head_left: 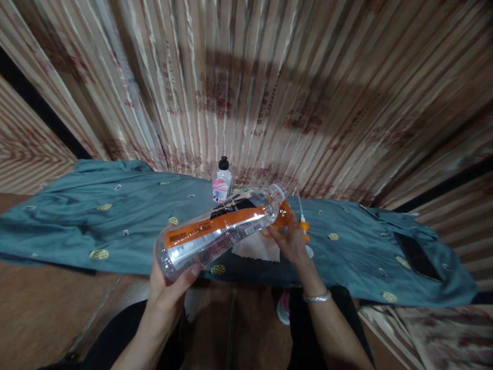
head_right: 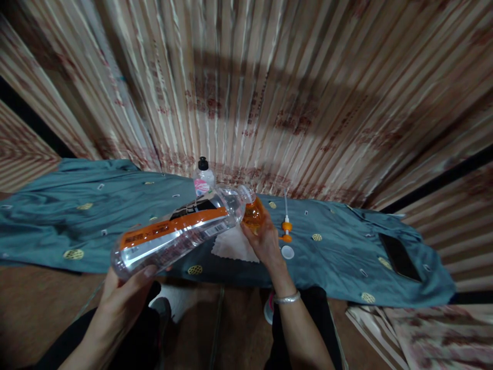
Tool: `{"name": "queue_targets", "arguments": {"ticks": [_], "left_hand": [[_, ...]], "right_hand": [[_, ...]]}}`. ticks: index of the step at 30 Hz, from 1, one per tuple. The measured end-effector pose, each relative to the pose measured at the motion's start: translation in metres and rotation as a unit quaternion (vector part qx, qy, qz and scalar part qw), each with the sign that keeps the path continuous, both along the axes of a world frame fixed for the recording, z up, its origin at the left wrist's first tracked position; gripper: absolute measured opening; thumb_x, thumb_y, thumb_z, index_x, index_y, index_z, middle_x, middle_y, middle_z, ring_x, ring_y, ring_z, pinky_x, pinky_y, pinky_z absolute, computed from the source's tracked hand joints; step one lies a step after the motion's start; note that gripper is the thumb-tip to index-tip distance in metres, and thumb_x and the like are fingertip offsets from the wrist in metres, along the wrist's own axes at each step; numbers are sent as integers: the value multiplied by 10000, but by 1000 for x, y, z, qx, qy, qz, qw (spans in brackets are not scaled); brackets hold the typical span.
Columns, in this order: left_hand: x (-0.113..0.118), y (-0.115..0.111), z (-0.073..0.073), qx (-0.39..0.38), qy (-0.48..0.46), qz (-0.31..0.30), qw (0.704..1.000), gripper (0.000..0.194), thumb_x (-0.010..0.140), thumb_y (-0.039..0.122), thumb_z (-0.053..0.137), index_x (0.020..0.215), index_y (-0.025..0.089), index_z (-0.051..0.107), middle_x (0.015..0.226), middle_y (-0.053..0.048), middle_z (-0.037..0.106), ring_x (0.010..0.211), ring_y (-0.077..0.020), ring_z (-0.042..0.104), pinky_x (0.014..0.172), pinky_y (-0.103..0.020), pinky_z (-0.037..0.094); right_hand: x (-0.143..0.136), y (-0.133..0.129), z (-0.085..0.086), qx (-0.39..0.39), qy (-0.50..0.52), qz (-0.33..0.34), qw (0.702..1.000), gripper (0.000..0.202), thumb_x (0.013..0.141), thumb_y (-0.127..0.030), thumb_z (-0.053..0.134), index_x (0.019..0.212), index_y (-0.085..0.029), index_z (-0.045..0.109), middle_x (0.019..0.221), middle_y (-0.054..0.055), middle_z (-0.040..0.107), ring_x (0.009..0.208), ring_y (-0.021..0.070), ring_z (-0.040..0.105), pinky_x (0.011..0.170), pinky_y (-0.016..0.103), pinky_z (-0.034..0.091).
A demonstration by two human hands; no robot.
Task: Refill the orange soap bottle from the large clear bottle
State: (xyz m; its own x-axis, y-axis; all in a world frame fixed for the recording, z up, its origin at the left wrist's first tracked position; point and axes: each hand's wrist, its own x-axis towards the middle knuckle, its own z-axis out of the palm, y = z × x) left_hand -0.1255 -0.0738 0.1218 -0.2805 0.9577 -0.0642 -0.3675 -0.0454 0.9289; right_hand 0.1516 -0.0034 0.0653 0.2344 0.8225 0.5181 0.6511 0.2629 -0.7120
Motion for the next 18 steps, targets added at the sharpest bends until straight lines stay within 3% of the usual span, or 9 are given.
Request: {"name": "queue_targets", "arguments": {"ticks": [3,12,18], "left_hand": [[1,0,0,-6,6,-4,1000,1036,595,395,978,1520,244,538,1358,-94,749,1280,-372,681,1152,-531,502],[1,4,-5,-2,22,-13,1000,1060,572,445,999,1498,219,534,1367,-124,719,1252,-400,687,1168,-602,482],[2,3,-3,0,42,-9,999,1088,563,479,1006,1501,229,514,1381,-123,702,1264,-396,684,1143,-572,509]], "right_hand": [[2,0,1,-10,5,2,1000,639,867,-483,793,1404,-174,639,1177,162,807,1046,365,798,921,532,667],[5,3,-1,-5,11,7,1000,701,854,-486,812,1472,-231,602,1228,139,809,1084,356,805,925,515,671],[15,5,-3,-36,6,29,999,705,868,-487,817,1486,-234,591,1247,137,805,1108,347,803,926,487,673]]}}
